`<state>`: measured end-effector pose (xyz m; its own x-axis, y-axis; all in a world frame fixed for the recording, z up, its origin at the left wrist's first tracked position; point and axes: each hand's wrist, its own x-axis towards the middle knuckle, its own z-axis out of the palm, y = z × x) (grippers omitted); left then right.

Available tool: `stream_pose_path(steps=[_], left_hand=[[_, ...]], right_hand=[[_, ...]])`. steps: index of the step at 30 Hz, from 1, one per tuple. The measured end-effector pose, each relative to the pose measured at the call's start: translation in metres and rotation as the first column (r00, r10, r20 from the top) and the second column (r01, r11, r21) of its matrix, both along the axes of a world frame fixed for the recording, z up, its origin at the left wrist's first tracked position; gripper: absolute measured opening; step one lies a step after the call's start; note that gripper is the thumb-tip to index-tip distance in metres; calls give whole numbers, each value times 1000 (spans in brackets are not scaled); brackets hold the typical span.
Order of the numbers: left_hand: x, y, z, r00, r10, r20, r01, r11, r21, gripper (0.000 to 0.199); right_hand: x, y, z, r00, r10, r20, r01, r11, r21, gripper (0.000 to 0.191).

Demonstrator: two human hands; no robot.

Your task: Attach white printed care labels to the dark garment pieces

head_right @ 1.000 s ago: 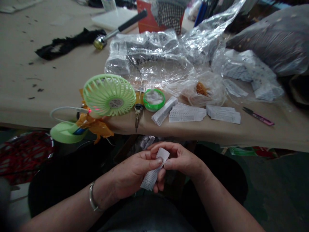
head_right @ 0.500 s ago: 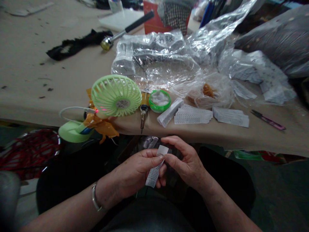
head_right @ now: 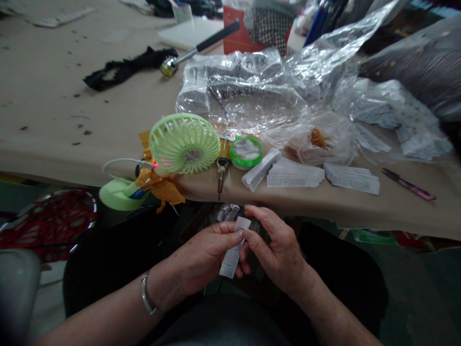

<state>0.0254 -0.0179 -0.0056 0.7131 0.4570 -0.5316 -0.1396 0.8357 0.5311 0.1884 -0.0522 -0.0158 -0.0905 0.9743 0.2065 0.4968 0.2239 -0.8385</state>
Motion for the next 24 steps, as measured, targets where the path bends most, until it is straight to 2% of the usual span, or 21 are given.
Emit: stream_pose_path(steps=[3, 6, 10, 13, 15, 18, 21, 24], left_hand=[[-4, 0, -2, 1000, 18, 19, -18, 999, 31, 18], [-7, -1, -3, 999, 33, 4, -33, 998, 47, 18], [-10, -1, 1, 997, 58, -44, -54, 995, 88, 19], [-13, 0, 5, 989, 86, -123, -59, 976, 212, 22], [-17, 3, 6, 973, 147, -177, -72, 926, 371, 21], [-23, 6, 6, 923, 286, -258, -78, 795, 601, 16], [-27, 10, 4, 860, 417, -294, -85, 685, 724, 15], [-29, 13, 4, 812, 504, -294, -91, 606, 790, 14]], right_hand=[[-4, 4, -3, 964, -99, -247, 44, 975, -218, 22], [-8, 11, -6, 887, -158, -435, -22, 924, -381, 13], [-16, 19, -6, 848, -165, -503, -72, 905, -419, 16], [-24, 22, -1, 846, -152, -511, -77, 914, -398, 16], [-29, 25, 5, 854, -146, -499, -68, 920, -386, 15], [-36, 29, 11, 890, -138, -435, -35, 930, -366, 12], [-40, 34, 14, 933, -132, -334, 10, 939, -343, 10], [-42, 38, 16, 961, -114, -252, 31, 950, -312, 11]])
